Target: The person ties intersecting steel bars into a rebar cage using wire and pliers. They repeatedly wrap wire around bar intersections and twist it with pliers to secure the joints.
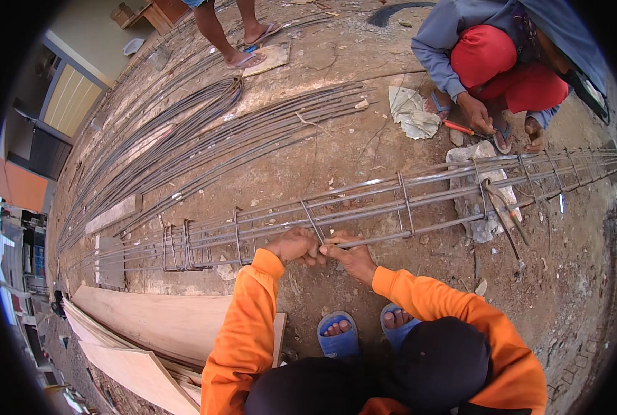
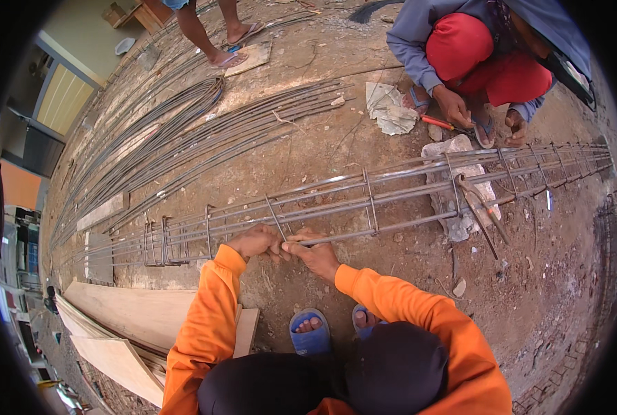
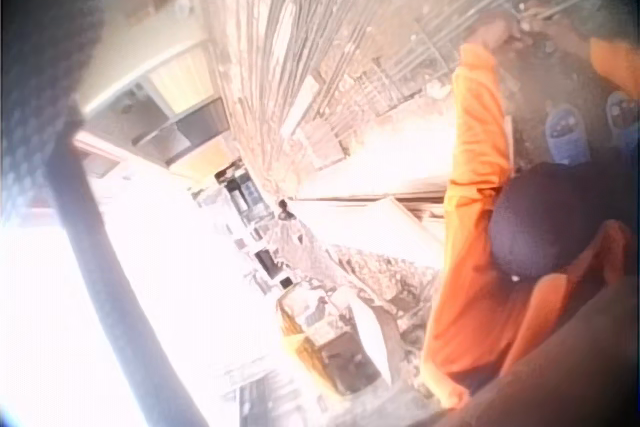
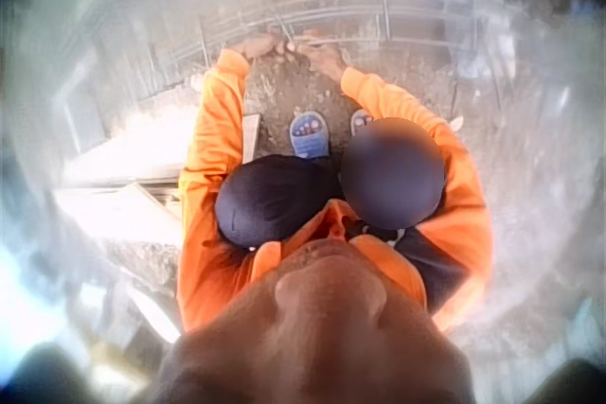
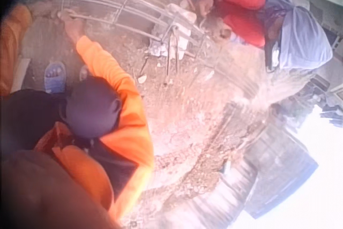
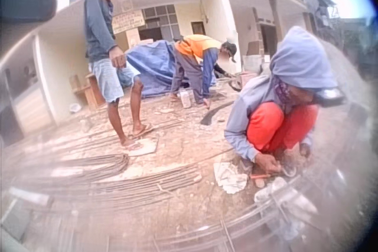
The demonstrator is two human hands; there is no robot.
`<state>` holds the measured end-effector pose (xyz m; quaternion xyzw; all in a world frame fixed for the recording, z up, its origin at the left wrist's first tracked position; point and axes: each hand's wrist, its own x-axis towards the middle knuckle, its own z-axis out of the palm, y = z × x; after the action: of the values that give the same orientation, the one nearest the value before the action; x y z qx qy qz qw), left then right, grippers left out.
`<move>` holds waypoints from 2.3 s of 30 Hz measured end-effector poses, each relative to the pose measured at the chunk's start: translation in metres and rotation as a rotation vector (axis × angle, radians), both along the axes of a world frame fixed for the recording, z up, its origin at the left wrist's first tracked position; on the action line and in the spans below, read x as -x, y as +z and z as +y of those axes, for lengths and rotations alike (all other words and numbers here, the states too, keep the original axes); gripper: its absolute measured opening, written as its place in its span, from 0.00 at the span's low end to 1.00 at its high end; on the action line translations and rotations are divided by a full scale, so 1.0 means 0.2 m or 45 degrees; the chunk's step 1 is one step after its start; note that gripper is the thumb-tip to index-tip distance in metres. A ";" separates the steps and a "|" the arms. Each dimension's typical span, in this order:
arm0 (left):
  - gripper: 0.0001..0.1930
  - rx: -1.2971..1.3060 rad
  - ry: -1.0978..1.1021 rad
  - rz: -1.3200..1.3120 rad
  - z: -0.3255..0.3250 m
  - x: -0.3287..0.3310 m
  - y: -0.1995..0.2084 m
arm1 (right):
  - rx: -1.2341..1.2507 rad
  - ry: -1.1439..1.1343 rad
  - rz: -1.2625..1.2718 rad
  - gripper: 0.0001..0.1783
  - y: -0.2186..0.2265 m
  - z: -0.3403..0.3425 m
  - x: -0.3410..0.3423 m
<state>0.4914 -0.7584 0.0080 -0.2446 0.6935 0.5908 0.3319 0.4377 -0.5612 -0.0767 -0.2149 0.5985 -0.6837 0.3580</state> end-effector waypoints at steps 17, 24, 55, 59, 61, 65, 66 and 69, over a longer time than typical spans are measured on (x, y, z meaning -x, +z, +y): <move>0.15 0.797 0.618 0.435 0.24 -0.10 -0.10 | -0.131 -0.297 -0.088 0.26 0.07 0.02 -0.12; 0.12 0.614 0.796 0.477 0.24 -0.11 -0.09 | -0.251 -0.302 0.296 0.28 0.16 0.00 -0.18; 0.10 1.080 0.084 1.345 0.39 -0.32 -0.04 | -0.407 0.291 0.290 0.15 0.29 0.20 -0.24; 0.21 1.041 0.178 1.337 0.42 -0.38 -0.08 | -0.337 0.386 0.676 0.11 0.50 0.20 -0.18; 0.28 0.895 0.253 1.188 0.47 -0.37 -0.09 | -0.227 0.356 0.795 0.11 0.59 0.18 -0.11; 0.30 0.784 0.464 1.278 0.40 -0.38 -0.10 | -0.499 0.597 1.467 0.12 0.73 -0.04 0.07; 0.30 0.888 0.506 1.286 0.38 -0.40 -0.11 | -0.504 0.625 1.472 0.12 0.79 -0.11 0.10; 0.34 0.899 0.538 1.344 0.47 -0.33 -0.22 | -0.702 0.500 1.285 0.11 0.69 -0.10 0.22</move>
<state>0.5581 -0.6640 -0.0367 -0.1471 0.8518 0.4210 -0.2749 0.3929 -0.5818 0.0612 -0.5183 0.7985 -0.2383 0.1921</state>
